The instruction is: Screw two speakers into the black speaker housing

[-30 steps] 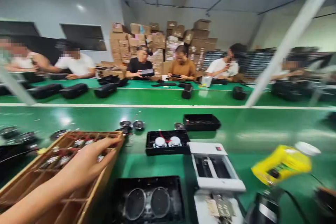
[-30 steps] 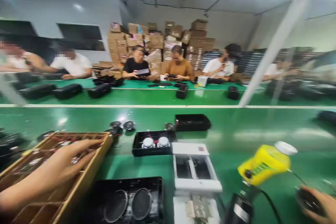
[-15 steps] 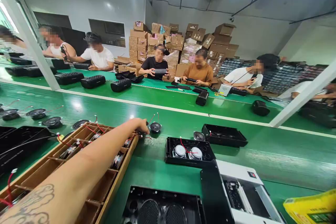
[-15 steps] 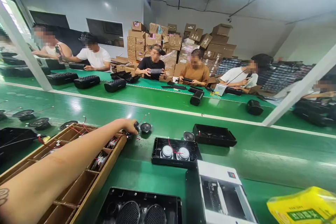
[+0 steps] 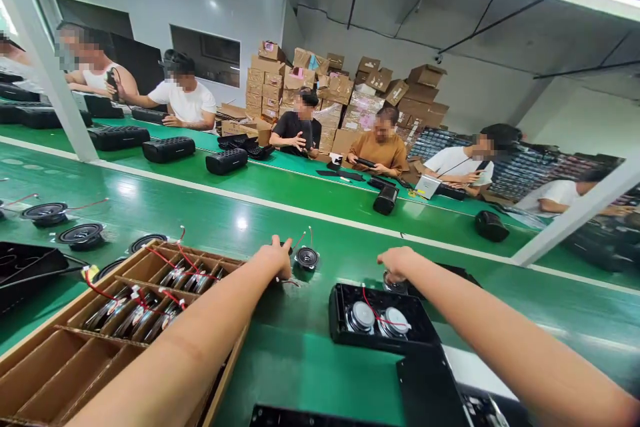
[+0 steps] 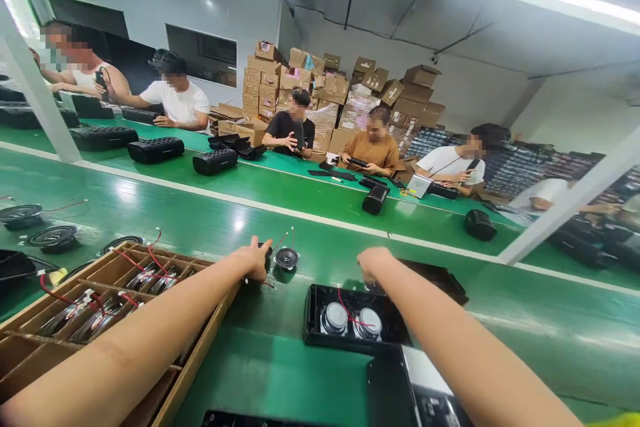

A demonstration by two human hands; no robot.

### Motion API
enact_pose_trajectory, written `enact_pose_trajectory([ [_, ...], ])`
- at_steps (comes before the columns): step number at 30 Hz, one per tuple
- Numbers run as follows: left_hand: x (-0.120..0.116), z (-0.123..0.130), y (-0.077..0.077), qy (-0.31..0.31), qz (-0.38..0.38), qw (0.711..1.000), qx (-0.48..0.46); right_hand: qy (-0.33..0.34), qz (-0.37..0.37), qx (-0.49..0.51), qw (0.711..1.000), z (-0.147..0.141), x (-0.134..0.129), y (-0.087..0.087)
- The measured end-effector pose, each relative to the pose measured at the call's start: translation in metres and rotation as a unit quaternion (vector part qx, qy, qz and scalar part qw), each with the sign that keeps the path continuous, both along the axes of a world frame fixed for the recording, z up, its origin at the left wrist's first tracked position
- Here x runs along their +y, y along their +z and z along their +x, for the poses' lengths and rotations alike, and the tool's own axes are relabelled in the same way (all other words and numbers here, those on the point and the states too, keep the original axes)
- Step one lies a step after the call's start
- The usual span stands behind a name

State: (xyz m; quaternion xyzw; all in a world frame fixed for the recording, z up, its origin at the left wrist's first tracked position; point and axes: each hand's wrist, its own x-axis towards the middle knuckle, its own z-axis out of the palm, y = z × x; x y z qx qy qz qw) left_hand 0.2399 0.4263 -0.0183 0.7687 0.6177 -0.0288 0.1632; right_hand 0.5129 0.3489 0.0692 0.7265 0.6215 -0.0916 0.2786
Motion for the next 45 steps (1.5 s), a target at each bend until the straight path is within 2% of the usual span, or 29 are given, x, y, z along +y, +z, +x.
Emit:
enact_pose_trajectory([
  [3, -0.001, 0.012, -0.003, 0.011, -0.001, 1.0, 0.014, -0.004, -0.039, -0.022, 0.999, 0.017, 0.0, -0.032],
  [5, -0.002, 0.02, -0.005, 0.02, 0.007, 1.0, 0.023, 0.005, -0.051, -0.029, 0.998, 0.028, -0.002, -0.043],
  [7, -0.002, 0.025, -0.008, 0.024, 0.013, 0.999, 0.029, 0.023, -0.053, -0.027, 0.998, 0.036, -0.003, -0.044],
  [10, -0.004, 0.029, -0.009, 0.013, 0.014, 0.999, 0.034, 0.064, -0.025, -0.007, 0.998, 0.038, 0.006, -0.036],
  [13, -0.01, 0.032, -0.007, -0.002, 0.021, 0.999, 0.04, 0.097, 0.013, 0.023, 0.995, 0.017, 0.024, -0.03],
  [15, -0.016, 0.034, -0.005, -0.008, 0.029, 0.999, 0.044, 0.104, 0.017, 0.038, 0.994, -0.009, 0.037, -0.034],
  [18, -0.024, 0.038, -0.003, -0.015, 0.036, 0.998, 0.046, 0.104, 0.009, 0.053, 0.993, -0.051, 0.05, -0.05],
  [21, -0.028, 0.04, -0.002, -0.021, 0.035, 0.998, 0.044, 0.1, 0.008, 0.066, 0.993, -0.077, 0.056, -0.068],
  [25, -0.03, 0.041, -0.001, -0.036, 0.026, 0.998, 0.04, 0.099, 0.017, 0.083, 0.991, -0.081, 0.051, -0.076],
  [31, -0.038, 0.039, 0.011, -0.049, 0.019, 0.998, 0.029, 0.141, 0.081, 0.096, 0.982, -0.073, 0.035, -0.072],
  [34, -0.044, 0.037, 0.022, -0.047, 0.025, 0.998, 0.016, 0.156, 0.097, 0.085, 0.979, -0.072, 0.029, -0.061],
  [37, -0.05, 0.036, 0.042, -0.05, 0.05, 0.997, 0.002, 0.169, 0.117, 0.074, 0.976, -0.07, 0.023, -0.034],
  [41, -0.061, 0.031, 0.081, -0.067, 0.123, 0.99, -0.017, 0.18, 0.167, 0.063, 0.967, -0.072, 0.002, 0.025],
  [45, -0.093, 0.019, 0.127, -0.085, 0.212, 0.973, -0.032, 0.176, 0.234, 0.041, 0.955, -0.084, -0.049, 0.092],
])
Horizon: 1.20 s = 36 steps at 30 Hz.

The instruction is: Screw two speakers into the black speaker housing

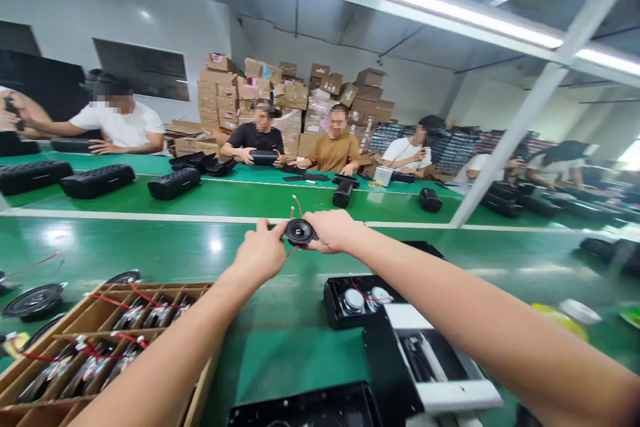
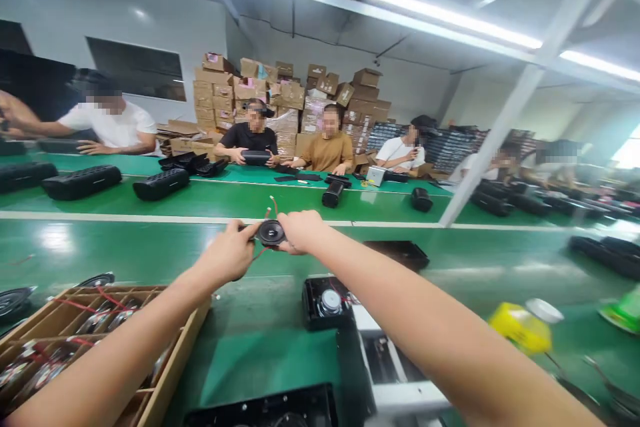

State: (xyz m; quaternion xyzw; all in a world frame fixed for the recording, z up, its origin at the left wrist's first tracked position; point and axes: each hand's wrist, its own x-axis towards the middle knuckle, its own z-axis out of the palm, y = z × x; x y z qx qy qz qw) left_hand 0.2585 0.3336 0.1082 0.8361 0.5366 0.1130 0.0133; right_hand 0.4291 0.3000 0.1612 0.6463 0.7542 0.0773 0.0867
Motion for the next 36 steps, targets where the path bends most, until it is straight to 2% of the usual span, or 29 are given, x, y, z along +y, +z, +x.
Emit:
enact_pose_trajectory([
  [3, -0.042, -0.012, 0.028, -0.028, 0.054, 0.998, -0.018, -0.011, 0.043, -0.007, 0.999, -0.012, -0.06, 0.041],
  [5, -0.076, -0.019, 0.04, -0.065, 0.085, 0.994, -0.037, -0.023, 0.059, -0.011, 0.998, -0.017, -0.108, 0.061],
  [8, -0.131, -0.021, 0.048, -0.143, 0.141, 0.974, -0.108, -0.043, 0.072, -0.017, 0.996, -0.016, -0.185, 0.081],
  [10, -0.168, -0.015, 0.047, -0.206, 0.174, 0.95, -0.16, -0.063, 0.069, -0.019, 0.995, -0.008, -0.237, 0.086],
  [13, -0.225, 0.008, 0.041, -0.292, 0.18, 0.916, -0.208, -0.104, 0.065, -0.01, 0.992, 0.013, -0.315, 0.081],
  [15, -0.262, 0.032, 0.039, -0.333, 0.149, 0.906, -0.215, -0.14, 0.073, 0.027, 0.987, 0.031, -0.364, 0.072],
  [19, -0.329, 0.098, 0.044, -0.356, 0.009, 0.926, -0.125, -0.25, 0.094, 0.13, 0.955, 0.08, -0.444, 0.044],
  [21, -0.356, 0.138, 0.048, -0.371, -0.069, 0.924, -0.065, -0.293, 0.1, 0.161, 0.937, 0.112, -0.475, 0.029],
  [23, -0.375, 0.179, 0.047, -0.41, -0.107, 0.905, -0.051, -0.318, 0.097, 0.178, 0.926, 0.148, -0.501, 0.014],
  [25, -0.388, 0.222, 0.039, -0.448, -0.121, 0.884, -0.056, -0.333, 0.089, 0.185, 0.92, 0.186, -0.522, -0.001],
  [29, -0.402, 0.306, 0.006, -0.488, -0.156, 0.857, -0.061, -0.365, 0.079, 0.177, 0.911, 0.258, -0.548, -0.033],
  [32, -0.403, 0.357, -0.025, -0.469, -0.184, 0.86, -0.085, -0.371, 0.068, 0.155, 0.913, 0.303, -0.547, -0.054],
  [36, -0.396, 0.4, -0.066, -0.391, -0.22, 0.884, -0.13, -0.335, 0.035, 0.129, 0.933, 0.35, -0.518, -0.072],
])
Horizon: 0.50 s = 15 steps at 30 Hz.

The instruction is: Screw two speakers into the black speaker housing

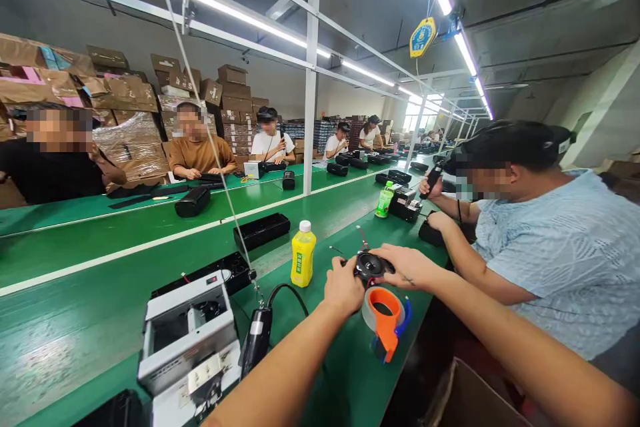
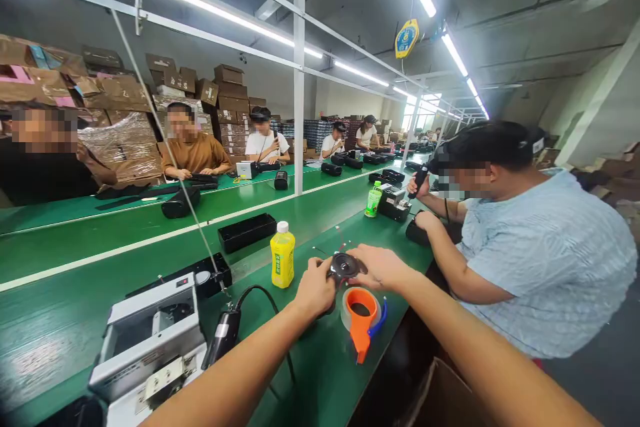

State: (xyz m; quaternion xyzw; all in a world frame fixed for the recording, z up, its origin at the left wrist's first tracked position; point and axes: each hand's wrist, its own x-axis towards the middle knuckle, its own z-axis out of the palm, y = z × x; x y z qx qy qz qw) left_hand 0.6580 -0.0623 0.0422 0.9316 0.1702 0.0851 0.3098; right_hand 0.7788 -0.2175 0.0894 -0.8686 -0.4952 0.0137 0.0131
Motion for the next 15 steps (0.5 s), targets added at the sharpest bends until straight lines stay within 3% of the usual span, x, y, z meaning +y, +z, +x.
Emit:
enact_pose_trajectory([
  [4, 0.013, 0.021, -0.036, 0.098, -0.051, 0.994, 0.012, 0.069, -0.042, -0.003, 0.997, 0.032, 0.049, -0.01],
  [7, 0.025, 0.034, -0.053, 0.158, -0.077, 0.984, 0.022, 0.104, -0.067, -0.006, 0.992, 0.052, 0.085, -0.017],
  [12, 0.026, 0.059, -0.063, 0.216, -0.115, 0.968, 0.052, 0.136, -0.076, -0.004, 0.988, 0.078, 0.114, -0.029],
  [15, 0.023, 0.064, -0.061, 0.229, -0.13, 0.963, 0.063, 0.152, -0.047, -0.003, 0.987, 0.068, 0.114, -0.025],
])
